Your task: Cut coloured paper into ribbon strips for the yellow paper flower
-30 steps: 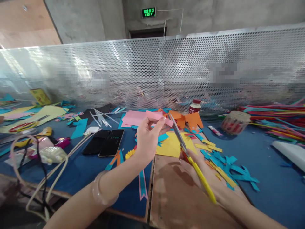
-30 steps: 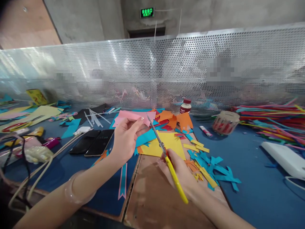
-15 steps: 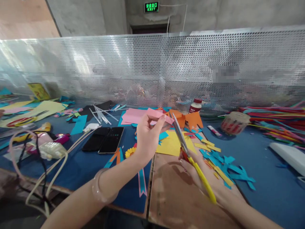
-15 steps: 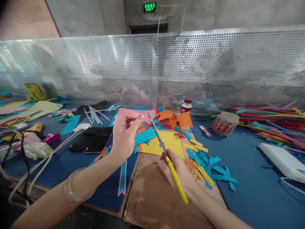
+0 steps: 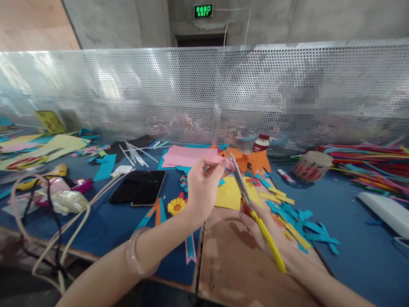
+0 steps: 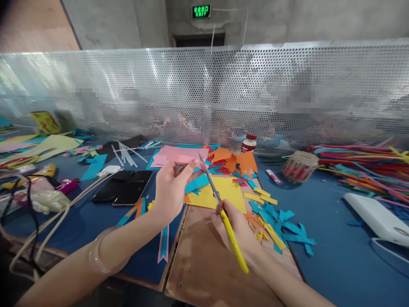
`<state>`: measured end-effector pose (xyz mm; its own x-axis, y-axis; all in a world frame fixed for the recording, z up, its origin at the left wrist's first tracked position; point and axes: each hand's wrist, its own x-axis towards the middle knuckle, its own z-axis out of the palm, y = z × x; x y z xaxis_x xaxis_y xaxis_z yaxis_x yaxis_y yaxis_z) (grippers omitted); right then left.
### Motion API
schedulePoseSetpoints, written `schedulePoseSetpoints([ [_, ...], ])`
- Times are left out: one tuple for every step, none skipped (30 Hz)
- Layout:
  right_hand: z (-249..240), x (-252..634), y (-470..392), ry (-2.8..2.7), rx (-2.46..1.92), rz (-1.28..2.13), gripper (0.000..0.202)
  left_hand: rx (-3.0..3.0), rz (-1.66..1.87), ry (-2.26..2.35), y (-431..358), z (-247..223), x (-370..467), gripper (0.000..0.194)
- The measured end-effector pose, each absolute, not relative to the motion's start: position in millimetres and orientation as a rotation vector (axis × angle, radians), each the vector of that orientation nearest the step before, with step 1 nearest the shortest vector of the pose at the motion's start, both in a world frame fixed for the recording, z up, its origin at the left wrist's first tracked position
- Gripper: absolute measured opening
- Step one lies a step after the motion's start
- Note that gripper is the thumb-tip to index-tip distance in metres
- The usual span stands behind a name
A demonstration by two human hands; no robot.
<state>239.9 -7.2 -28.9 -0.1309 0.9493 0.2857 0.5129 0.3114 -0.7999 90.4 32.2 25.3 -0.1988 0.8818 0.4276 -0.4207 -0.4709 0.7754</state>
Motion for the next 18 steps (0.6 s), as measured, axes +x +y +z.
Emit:
schedulePoseSetpoints([
  [-27.8, 239.7, -7.6, -1.772, -1.318, 0.690, 0.021, 1.108, 1.806, 0.631, 31.8, 25.7, 90.8, 0.018],
  [-26.6, 239.4, -8.2, -1.774, -1.322, 0.695, 0.021, 1.103, 1.803, 0.627, 31.4, 26.1, 91.2, 0.018],
  [-25.3, 239.3, -8.8, -1.776, -1.327, 0.697, 0.021, 1.098, 1.799, 0.622, 30.9, 26.7, 91.6, 0.018],
  [-24.0, 239.1, -9.6, -1.779, -1.331, 0.700, 0.021, 1.091, 1.795, 0.616, 30.5, 27.2, 91.9, 0.018],
  [-22.7, 238.9, -10.4, -1.780, -1.335, 0.703, 0.021, 1.080, 1.792, 0.609, 30.0, 27.6, 92.2, 0.018],
  [-21.4, 238.6, -11.2, -1.781, -1.337, 0.706, 0.021, 1.068, 1.790, 0.603, 29.5, 28.0, 92.4, 0.018],
  [-20.1, 238.3, -11.9, -1.781, -1.340, 0.708, 0.021, 1.054, 1.790, 0.598, 29.2, 28.3, 92.5, 0.018],
  [-18.9, 238.1, -12.5, -1.781, -1.344, 0.711, 0.021, 1.042, 1.791, 0.595, 28.9, 28.5, 92.5, 0.018],
  [-17.7, 237.8, -12.9, -1.780, -1.346, 0.715, 0.021, 1.033, 1.792, 0.593, 28.8, 28.6, 92.4, 0.019],
  [-16.6, 237.6, -13.3, -1.782, -1.346, 0.724, 0.021, 1.028, 1.794, 0.591, 28.7, 28.6, 92.3, 0.019],
  [-15.9, 237.5, -13.5, -1.784, -1.342, 0.736, 0.021, 1.027, 1.794, 0.589, 28.7, 28.6, 92.0, 0.019],
  [-15.5, 237.6, -13.5, -1.788, -1.338, 0.751, 0.021, 1.026, 1.795, 0.589, 28.7, 28.5, 91.8, 0.019],
  [-15.7, 237.9, -13.3, -1.791, -1.334, 0.765, 0.021, 1.026, 1.795, 0.590, 28.7, 28.4, 91.6, 0.019],
  [-16.6, 238.3, -13.0, -1.793, -1.332, 0.768, 0.021, 1.023, 1.794, 0.592, 28.6, 28.2, 91.4, 0.020],
  [-18.2, 238.7, -12.3, -1.792, -1.333, 0.759, 0.021, 1.019, 1.793, 0.594, 28.4, 28.1, 91.4, 0.020],
  [-20.5, 239.3, -11.6, -1.790, -1.336, 0.740, 0.022, 1.014, 1.791, 0.595, 28.2, 28.0, 91.4, 0.020],
  [-23.3, 239.9, -10.6, -1.787, -1.340, 0.719, 0.022, 1.009, 1.789, 0.594, 27.9, 28.0, 91.5, 0.020],
  [-26.3, 240.5, -9.7, -1.786, -1.342, 0.705, 0.022, 1.006, 1.788, 0.593, 27.7, 28.1, 91.7, 0.020],
])
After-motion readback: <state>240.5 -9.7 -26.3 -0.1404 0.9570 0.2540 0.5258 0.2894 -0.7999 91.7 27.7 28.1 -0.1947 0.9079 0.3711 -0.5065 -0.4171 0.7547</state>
